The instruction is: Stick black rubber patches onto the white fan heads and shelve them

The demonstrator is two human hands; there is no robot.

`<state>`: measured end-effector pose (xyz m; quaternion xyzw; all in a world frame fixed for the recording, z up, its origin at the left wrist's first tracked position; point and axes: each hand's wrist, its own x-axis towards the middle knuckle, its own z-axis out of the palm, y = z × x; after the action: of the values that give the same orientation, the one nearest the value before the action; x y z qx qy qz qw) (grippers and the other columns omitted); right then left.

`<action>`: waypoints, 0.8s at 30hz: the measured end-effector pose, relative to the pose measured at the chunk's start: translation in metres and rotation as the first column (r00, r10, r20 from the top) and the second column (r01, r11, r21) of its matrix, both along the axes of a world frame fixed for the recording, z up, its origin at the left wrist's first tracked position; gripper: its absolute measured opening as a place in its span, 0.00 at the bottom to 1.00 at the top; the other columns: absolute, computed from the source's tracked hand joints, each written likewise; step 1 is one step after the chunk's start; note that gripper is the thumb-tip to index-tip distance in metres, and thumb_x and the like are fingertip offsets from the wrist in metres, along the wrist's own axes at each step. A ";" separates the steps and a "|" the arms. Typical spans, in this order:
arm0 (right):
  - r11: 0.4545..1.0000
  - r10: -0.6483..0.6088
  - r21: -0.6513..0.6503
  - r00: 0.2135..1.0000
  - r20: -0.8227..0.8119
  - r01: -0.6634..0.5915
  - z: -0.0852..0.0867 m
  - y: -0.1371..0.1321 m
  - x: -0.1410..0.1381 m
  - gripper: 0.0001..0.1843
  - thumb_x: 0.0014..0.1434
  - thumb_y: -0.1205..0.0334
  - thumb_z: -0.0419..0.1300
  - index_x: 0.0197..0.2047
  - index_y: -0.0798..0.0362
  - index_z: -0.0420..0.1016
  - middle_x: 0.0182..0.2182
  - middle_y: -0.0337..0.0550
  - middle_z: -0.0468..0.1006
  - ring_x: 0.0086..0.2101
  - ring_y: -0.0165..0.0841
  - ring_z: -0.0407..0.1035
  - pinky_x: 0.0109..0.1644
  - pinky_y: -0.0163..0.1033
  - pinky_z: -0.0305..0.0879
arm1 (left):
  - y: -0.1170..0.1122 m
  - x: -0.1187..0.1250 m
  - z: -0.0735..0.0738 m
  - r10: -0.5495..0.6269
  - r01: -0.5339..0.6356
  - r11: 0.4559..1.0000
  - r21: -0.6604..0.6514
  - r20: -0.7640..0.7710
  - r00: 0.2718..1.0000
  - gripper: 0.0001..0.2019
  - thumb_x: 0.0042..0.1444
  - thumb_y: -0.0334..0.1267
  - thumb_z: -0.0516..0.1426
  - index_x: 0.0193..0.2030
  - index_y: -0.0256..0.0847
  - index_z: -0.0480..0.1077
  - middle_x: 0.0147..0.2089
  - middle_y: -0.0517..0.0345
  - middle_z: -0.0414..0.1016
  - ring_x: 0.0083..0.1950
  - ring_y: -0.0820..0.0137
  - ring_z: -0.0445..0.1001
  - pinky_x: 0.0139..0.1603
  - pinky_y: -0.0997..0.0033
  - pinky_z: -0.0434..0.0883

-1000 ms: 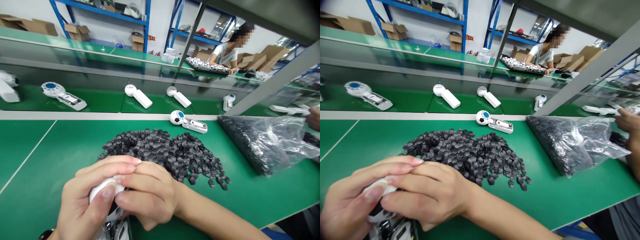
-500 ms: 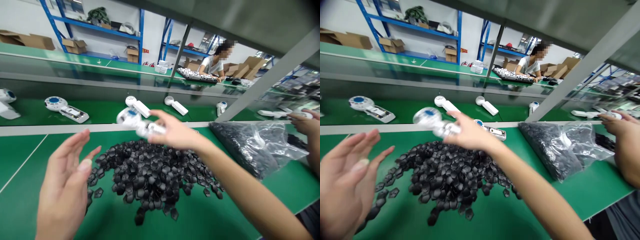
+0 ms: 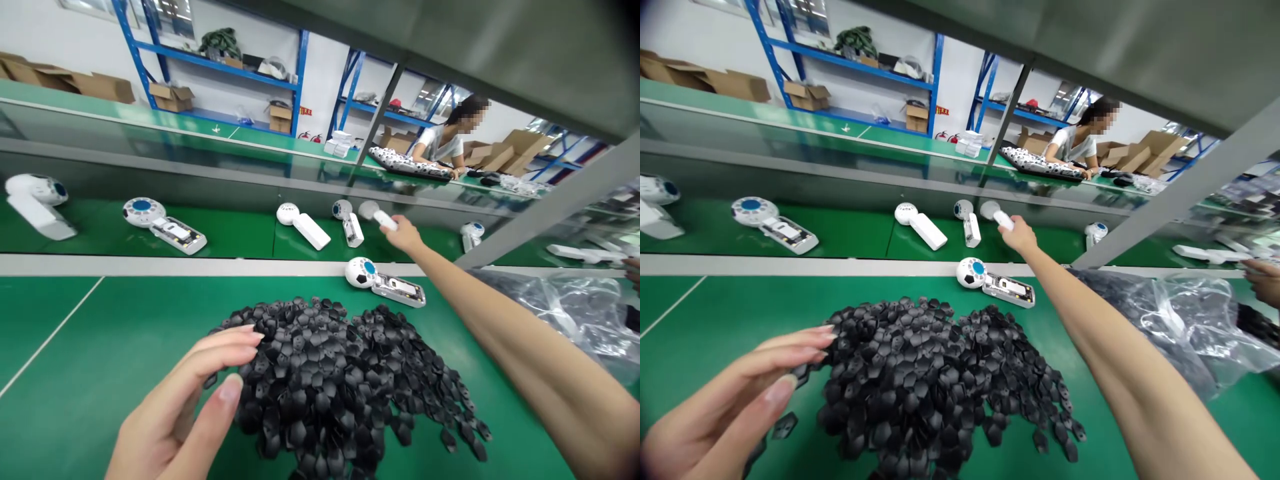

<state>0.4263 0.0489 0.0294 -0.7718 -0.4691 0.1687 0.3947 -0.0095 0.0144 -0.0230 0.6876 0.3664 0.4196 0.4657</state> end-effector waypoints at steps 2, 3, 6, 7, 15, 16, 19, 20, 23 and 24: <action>0.998 0.057 0.025 0.993 -0.102 -0.055 0.011 -0.010 -0.026 0.15 0.71 0.54 0.48 0.41 0.56 0.68 0.33 0.44 0.81 0.27 0.22 0.73 0.35 0.27 0.64 | 0.002 0.003 0.005 -0.041 0.043 0.997 -0.071 0.030 0.999 0.09 0.63 0.47 0.60 0.48 0.55 0.78 0.55 0.62 0.80 0.54 0.68 0.80 0.51 0.83 0.78; 0.994 0.105 0.026 0.981 -0.163 -0.102 0.016 -0.018 -0.045 0.17 0.72 0.53 0.44 0.43 0.56 0.67 0.32 0.43 0.81 0.24 0.21 0.72 0.33 0.27 0.64 | 0.003 0.006 0.008 -0.037 0.048 0.990 -0.130 0.086 0.996 0.11 0.63 0.47 0.61 0.51 0.56 0.77 0.56 0.61 0.80 0.54 0.67 0.81 0.50 0.81 0.79; 0.930 0.326 -0.034 0.866 -0.380 -0.365 0.022 -0.053 -0.123 0.26 0.71 0.47 0.38 0.45 0.58 0.68 0.28 0.47 0.82 0.18 0.27 0.71 0.25 0.32 0.65 | 0.006 0.015 0.020 0.094 0.034 0.943 -0.331 0.362 0.928 0.24 0.57 0.47 0.66 0.60 0.59 0.70 0.64 0.59 0.74 0.62 0.59 0.76 0.51 0.68 0.82; 0.880 0.399 -0.060 0.801 -0.446 -0.471 0.021 -0.067 -0.151 0.29 0.70 0.43 0.39 0.43 0.59 0.71 0.25 0.49 0.81 0.16 0.30 0.69 0.22 0.34 0.65 | 0.007 0.016 0.024 0.157 0.023 0.929 -0.368 0.451 0.879 0.28 0.54 0.48 0.68 0.61 0.59 0.69 0.64 0.58 0.74 0.63 0.56 0.76 0.51 0.64 0.83; 0.896 0.416 -0.250 0.892 0.180 -0.367 -0.010 -0.094 -0.217 0.15 0.72 0.59 0.52 0.40 0.50 0.80 0.43 0.44 0.83 0.44 0.40 0.76 0.49 0.43 0.68 | -0.003 0.010 0.037 0.042 0.115 0.971 -0.209 0.626 0.779 0.19 0.46 0.52 0.70 0.42 0.49 0.77 0.41 0.59 0.84 0.30 0.60 0.82 0.20 0.67 0.79; 0.920 0.358 -0.254 0.901 0.245 -0.297 -0.017 -0.089 -0.212 0.13 0.71 0.60 0.54 0.40 0.51 0.80 0.44 0.45 0.83 0.45 0.43 0.76 0.49 0.45 0.67 | -0.005 0.010 0.034 -0.018 0.163 0.968 -0.190 0.597 0.802 0.18 0.48 0.53 0.68 0.43 0.48 0.77 0.41 0.57 0.84 0.30 0.60 0.82 0.22 0.67 0.79; 0.919 0.350 -0.281 0.901 0.255 -0.278 -0.035 -0.076 -0.207 0.10 0.65 0.56 0.64 0.36 0.53 0.81 0.41 0.48 0.81 0.44 0.46 0.75 0.46 0.46 0.67 | -0.008 0.009 0.025 -0.140 0.203 0.972 -0.122 0.396 0.908 0.18 0.54 0.54 0.65 0.45 0.47 0.77 0.45 0.53 0.82 0.42 0.60 0.82 0.37 0.66 0.79; 0.921 0.350 -0.273 0.900 0.260 -0.280 -0.039 -0.074 -0.209 0.09 0.63 0.56 0.67 0.36 0.53 0.81 0.40 0.49 0.81 0.44 0.46 0.75 0.46 0.46 0.67 | -0.009 0.009 0.022 -0.162 0.198 0.976 -0.088 0.314 0.936 0.18 0.55 0.55 0.64 0.46 0.46 0.76 0.46 0.53 0.82 0.45 0.59 0.81 0.41 0.66 0.78; 0.933 0.340 -0.205 0.907 0.246 -0.294 -0.039 -0.076 -0.215 0.03 0.61 0.64 0.68 0.35 0.53 0.80 0.38 0.45 0.81 0.42 0.41 0.75 0.44 0.43 0.68 | -0.011 0.010 0.018 -0.246 0.256 0.965 -0.050 0.153 0.957 0.21 0.58 0.57 0.61 0.47 0.43 0.75 0.47 0.51 0.81 0.43 0.60 0.79 0.42 0.65 0.75; 0.938 0.334 -0.180 0.914 0.230 -0.297 -0.035 -0.078 -0.217 0.04 0.62 0.65 0.67 0.35 0.53 0.79 0.36 0.43 0.81 0.39 0.38 0.75 0.43 0.41 0.69 | -0.012 0.011 0.018 -0.269 0.278 0.959 -0.058 0.133 0.954 0.21 0.59 0.58 0.60 0.48 0.43 0.75 0.47 0.51 0.80 0.42 0.61 0.79 0.41 0.65 0.75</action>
<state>0.2090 -0.0295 -0.0056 -0.7270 -0.6218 0.1616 0.2424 0.0012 0.0025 -0.0053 0.6860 0.2537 0.3787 0.5671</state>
